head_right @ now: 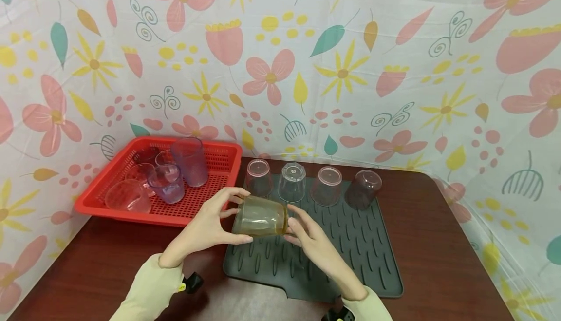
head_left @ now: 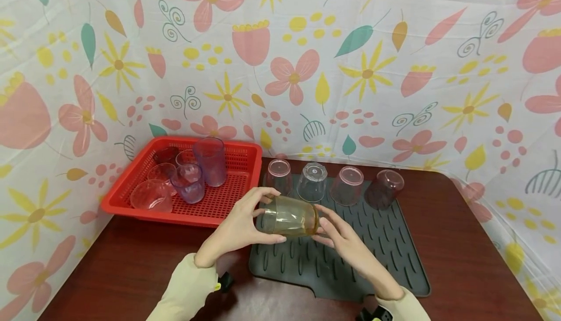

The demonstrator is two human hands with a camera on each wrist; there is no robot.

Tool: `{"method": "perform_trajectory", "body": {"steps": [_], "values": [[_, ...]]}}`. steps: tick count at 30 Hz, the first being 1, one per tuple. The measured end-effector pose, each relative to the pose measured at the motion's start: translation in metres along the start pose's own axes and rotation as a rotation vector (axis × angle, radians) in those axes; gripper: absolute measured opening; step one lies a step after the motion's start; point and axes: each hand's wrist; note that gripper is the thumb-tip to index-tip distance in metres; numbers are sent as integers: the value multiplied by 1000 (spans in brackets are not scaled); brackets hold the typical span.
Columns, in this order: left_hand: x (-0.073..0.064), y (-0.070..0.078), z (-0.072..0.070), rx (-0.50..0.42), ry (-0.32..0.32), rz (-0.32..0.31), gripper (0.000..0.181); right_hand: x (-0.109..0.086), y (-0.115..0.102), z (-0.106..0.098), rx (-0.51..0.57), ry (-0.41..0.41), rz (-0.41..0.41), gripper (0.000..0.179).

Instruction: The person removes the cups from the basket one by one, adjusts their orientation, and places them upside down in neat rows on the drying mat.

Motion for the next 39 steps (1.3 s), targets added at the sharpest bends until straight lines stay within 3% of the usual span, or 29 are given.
{"method": "perform_trajectory", "body": {"steps": [15, 21, 27, 33, 39], "values": [[-16, 0, 19, -7, 26, -37, 81, -2, -2, 5, 213, -54, 98, 61], [-19, -3, 26, 64, 41, 56, 85, -2, -5, 8, 220, -20, 142, 62], [-23, -6, 33, 197, 58, 135, 89, 0, -4, 12, 138, 112, 156, 53], [-23, -3, 27, 192, 27, 104, 96, 4, -5, 13, 111, 195, 126, 49], [-30, -3, 7, 281, -15, -11, 92, 8, -2, 13, 52, 270, 139, 48]]}}
Point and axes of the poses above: each hand's wrist, its own x-axis towards the middle knuckle, its own z-axis out of the palm, y = z × x, and after that the axes turned 14 degrees about y, right-handed
